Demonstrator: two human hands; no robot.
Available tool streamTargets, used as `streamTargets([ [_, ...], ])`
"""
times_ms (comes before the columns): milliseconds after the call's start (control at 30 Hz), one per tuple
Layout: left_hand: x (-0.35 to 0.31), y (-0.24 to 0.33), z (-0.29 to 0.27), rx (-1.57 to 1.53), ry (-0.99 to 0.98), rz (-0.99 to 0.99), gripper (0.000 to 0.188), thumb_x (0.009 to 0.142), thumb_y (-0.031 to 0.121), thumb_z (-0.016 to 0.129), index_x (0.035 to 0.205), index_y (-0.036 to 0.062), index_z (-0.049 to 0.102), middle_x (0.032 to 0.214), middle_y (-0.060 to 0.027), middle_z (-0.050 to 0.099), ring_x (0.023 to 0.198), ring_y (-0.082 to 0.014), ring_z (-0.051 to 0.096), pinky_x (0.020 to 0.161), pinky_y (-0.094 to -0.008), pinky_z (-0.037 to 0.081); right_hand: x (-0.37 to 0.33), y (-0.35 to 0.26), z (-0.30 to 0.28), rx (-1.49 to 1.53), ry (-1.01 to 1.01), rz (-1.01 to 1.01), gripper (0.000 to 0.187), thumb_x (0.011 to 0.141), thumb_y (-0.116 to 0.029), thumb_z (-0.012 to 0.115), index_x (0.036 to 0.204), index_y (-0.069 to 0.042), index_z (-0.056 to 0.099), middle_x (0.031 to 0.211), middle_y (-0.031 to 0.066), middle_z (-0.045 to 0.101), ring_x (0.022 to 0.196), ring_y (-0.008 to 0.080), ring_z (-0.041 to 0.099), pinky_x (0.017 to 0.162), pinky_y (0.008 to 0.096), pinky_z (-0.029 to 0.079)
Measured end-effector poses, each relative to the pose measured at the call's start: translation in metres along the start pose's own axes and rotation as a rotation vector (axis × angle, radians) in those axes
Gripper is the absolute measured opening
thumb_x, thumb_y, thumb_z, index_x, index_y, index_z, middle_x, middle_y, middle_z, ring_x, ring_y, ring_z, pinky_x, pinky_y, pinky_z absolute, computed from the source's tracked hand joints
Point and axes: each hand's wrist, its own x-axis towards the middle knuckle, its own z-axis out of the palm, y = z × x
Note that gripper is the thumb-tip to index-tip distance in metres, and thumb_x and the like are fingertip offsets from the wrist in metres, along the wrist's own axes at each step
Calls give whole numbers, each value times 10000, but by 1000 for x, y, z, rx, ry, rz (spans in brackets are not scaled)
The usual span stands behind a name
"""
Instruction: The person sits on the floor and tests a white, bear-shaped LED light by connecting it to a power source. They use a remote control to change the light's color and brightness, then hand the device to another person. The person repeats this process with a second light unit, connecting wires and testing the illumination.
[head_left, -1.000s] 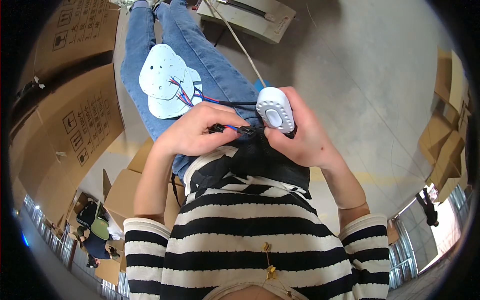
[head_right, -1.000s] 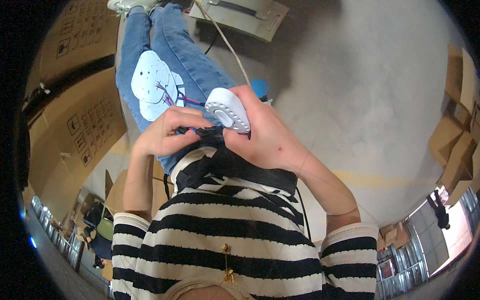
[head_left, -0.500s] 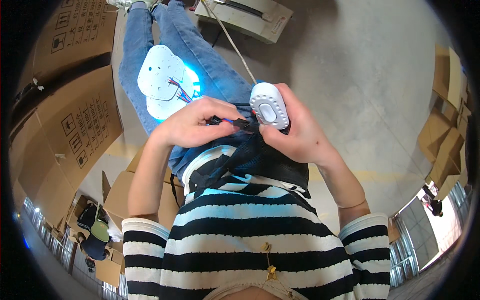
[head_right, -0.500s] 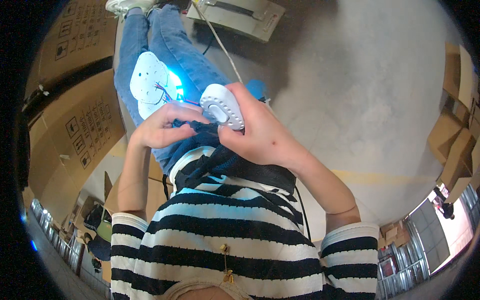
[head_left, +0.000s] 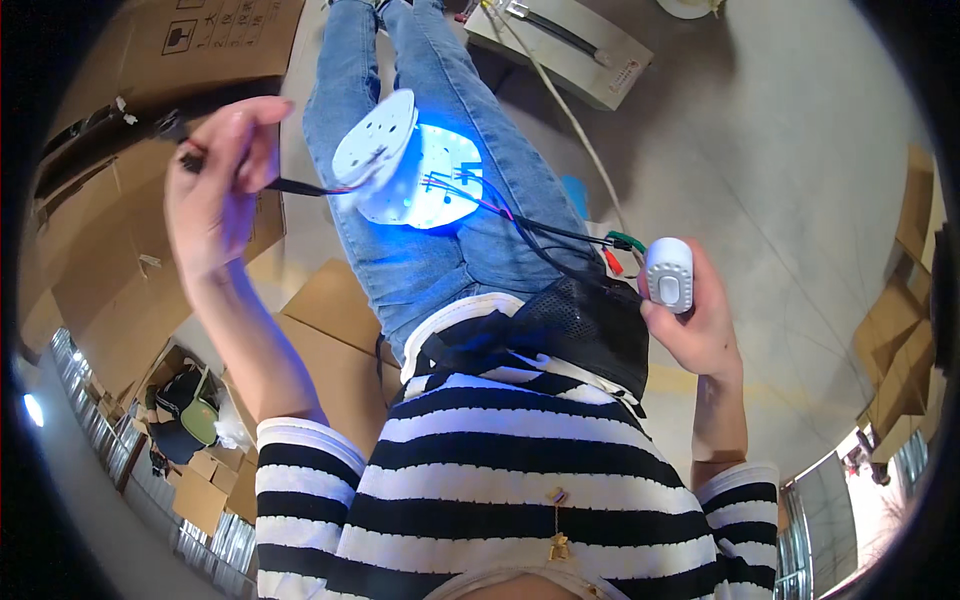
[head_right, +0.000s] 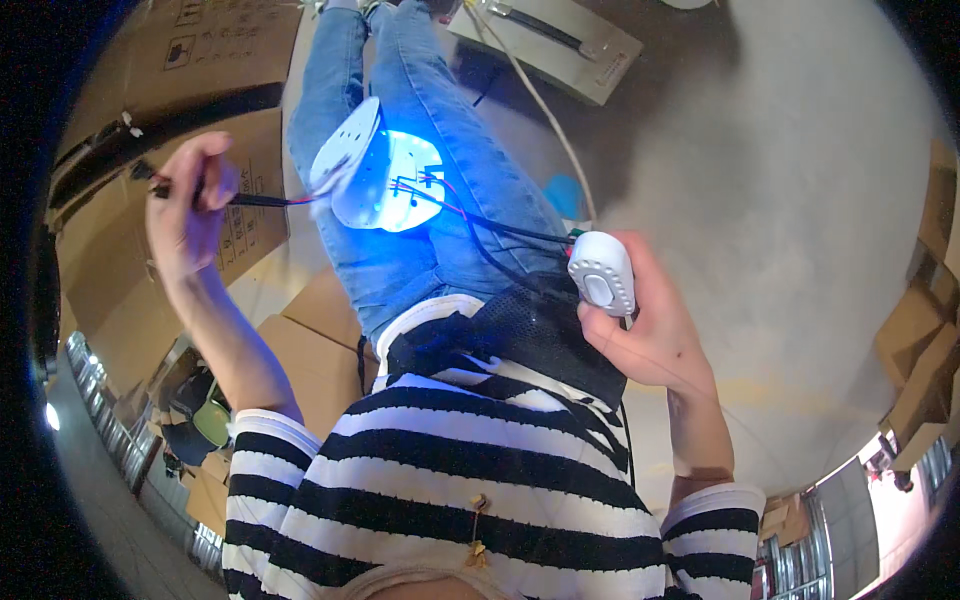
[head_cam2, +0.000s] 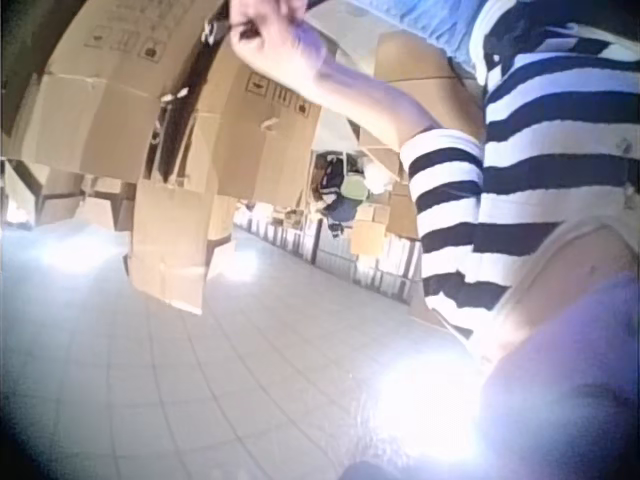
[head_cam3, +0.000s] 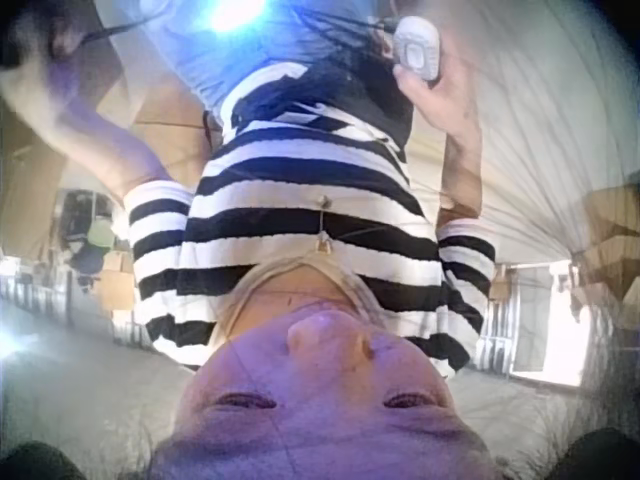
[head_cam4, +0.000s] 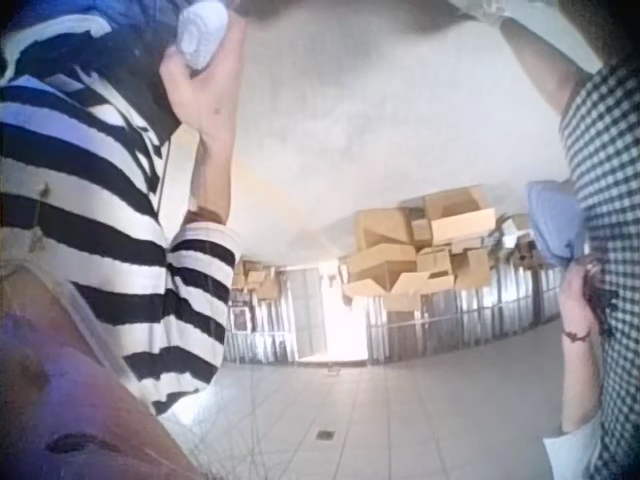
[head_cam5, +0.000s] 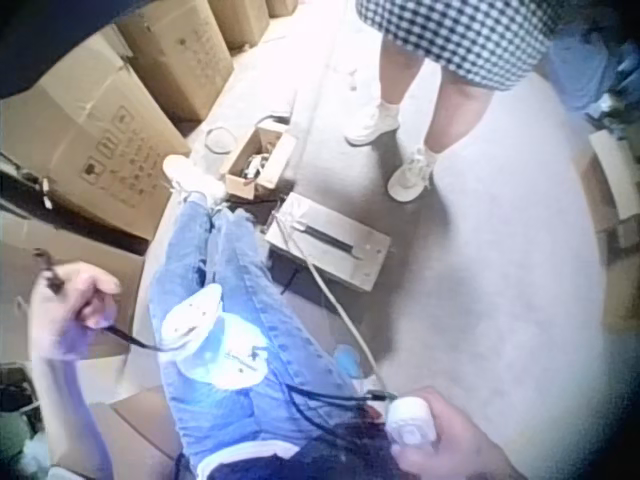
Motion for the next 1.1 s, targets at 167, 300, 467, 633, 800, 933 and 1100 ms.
streamTargets([
  [167,0,50,3,734,30,64,175,794,77,463,911,6,572,686,-17,556,553,-55,420,468,-201,323,0,7,1,-9,-55,47,368,646,-51,524,999,-50,421,777,10,466,710,88,438,646,226,374],
  [300,18,-7,43,1173,-385,271,218,628,61,562,846,56,565,726,-129,554,665,-281,529,577,-339,430,2,7,7,49,-48,20,356,649,-45,518,992,-52,423,759,5,456,695,83,430,635,222,367],
  [467,44,-88,43,1603,-630,90,256,639,127,576,861,20,504,753,-129,539,697,-293,534,582,-369,425,5,9,0,30,-48,18,345,657,-54,515,989,-49,422,790,14,454,716,89,430,651,218,358],
  [633,55,-113,37,1594,-630,117,200,620,100,546,793,13,492,742,-137,532,684,-300,535,567,-389,426,8,16,-4,148,-117,-96,368,668,-88,531,1010,-34,407,827,23,447,750,98,426,671,220,350],
  [800,68,-120,27,1648,-683,-46,159,617,64,519,771,24,505,748,-134,528,682,-305,532,572,-390,422,11,14,-4,207,-141,-44,374,685,-109,514,1028,-25,392,849,26,440,772,101,417,698,221,339],
  [933,53,-103,17,1567,-651,59,167,638,72,508,799,35,537,758,-140,535,685,-300,543,570,-378,432,10,16,-5,203,-120,-45,353,696,-98,485,1027,-21,390,845,29,445,770,102,416,699,219,336],
  [1100,0,-46,22,1338,-611,144,161,632,70,525,793,64,528,767,-133,502,650,-293,522,553,-370,409,11,18,-4,242,-70,-20,315,715,-104,471,1014,-28,407,855,31,456,771,99,411,692,217,333],
])
